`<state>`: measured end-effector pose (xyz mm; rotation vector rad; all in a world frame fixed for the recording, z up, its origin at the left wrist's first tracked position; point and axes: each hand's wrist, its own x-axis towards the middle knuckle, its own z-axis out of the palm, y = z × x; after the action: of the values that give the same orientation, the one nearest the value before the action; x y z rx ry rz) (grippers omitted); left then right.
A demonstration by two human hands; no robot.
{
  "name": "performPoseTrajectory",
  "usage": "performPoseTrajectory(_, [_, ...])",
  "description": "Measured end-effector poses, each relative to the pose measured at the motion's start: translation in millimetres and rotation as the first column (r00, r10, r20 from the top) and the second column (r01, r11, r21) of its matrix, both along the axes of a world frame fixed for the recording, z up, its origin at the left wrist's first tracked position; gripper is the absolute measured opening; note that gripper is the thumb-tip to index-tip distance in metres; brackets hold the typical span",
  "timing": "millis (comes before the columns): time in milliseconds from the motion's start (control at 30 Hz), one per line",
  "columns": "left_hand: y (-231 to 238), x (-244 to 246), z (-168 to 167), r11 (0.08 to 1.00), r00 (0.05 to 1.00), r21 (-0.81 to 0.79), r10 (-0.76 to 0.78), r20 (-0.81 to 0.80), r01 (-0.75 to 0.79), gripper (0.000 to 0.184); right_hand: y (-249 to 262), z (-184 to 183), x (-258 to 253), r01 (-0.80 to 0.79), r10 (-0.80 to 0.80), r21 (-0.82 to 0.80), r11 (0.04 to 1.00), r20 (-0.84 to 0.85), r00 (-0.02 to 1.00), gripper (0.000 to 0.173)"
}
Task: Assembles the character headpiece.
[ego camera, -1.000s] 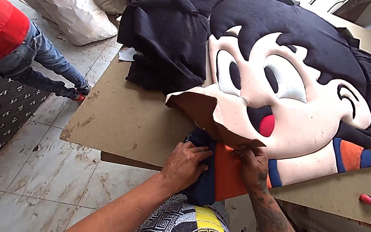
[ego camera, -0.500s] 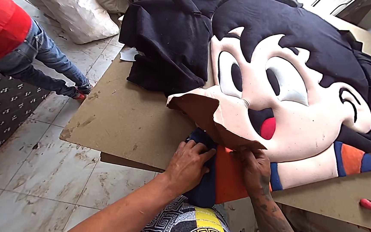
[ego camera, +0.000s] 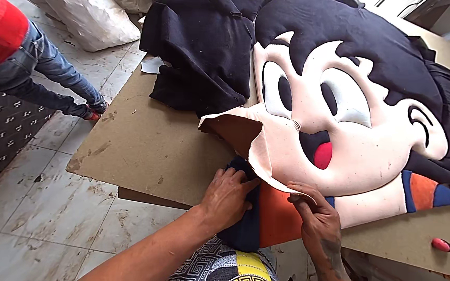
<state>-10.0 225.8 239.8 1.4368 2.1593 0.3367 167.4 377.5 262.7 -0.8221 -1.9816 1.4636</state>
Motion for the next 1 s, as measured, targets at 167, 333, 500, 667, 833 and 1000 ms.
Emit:
performPoseTrajectory(167, [0, -1, 2, 1.000, 0.999, -0.014, 0.014, 0.043, -0.013, 0.039, -11, -4, 4, -0.045, 0.045, 0.024, 0.999, 0.004, 0.999, 0.018])
performPoseTrajectory(333, [-8, 3, -8, 0.991, 0.998, 0.115, 0.068, -0.004, -0.067, 0.034, -39, -15, -4, -0.170, 0.170, 0.014, 0.985, -0.033, 0.985, 0.017])
performPoseTrajectory(500, [-7, 4, -11, 0.983, 0.996, 0.162, 0.084, 0.005, -0.084, 0.025, -55, -13, -24, -0.082, 0.083, -0.015, 0.996, 0.016, 0.996, 0.015])
performPoseTrajectory(667, [-8, 4, -13, 0.983, 0.996, 0.162, 0.091, 0.003, -0.091, 0.028, -47, -15, -32, -0.127, 0.127, 0.001, 0.992, 0.053, 0.990, 0.013])
performPoseTrajectory(833, [-15, 10, -21, 0.952, 0.979, 0.269, 0.178, -0.100, -0.145, 0.035, 13, -2, -12, -0.456, 0.450, -0.167, 0.874, -0.075, 0.890, 0.053])
performPoseTrajectory(1000, [-14, 12, -16, 0.969, 0.980, 0.197, 0.174, -0.101, -0.152, 0.036, 47, -15, -31, -0.439, 0.185, 0.479, 0.760, 0.488, 0.853, 0.038])
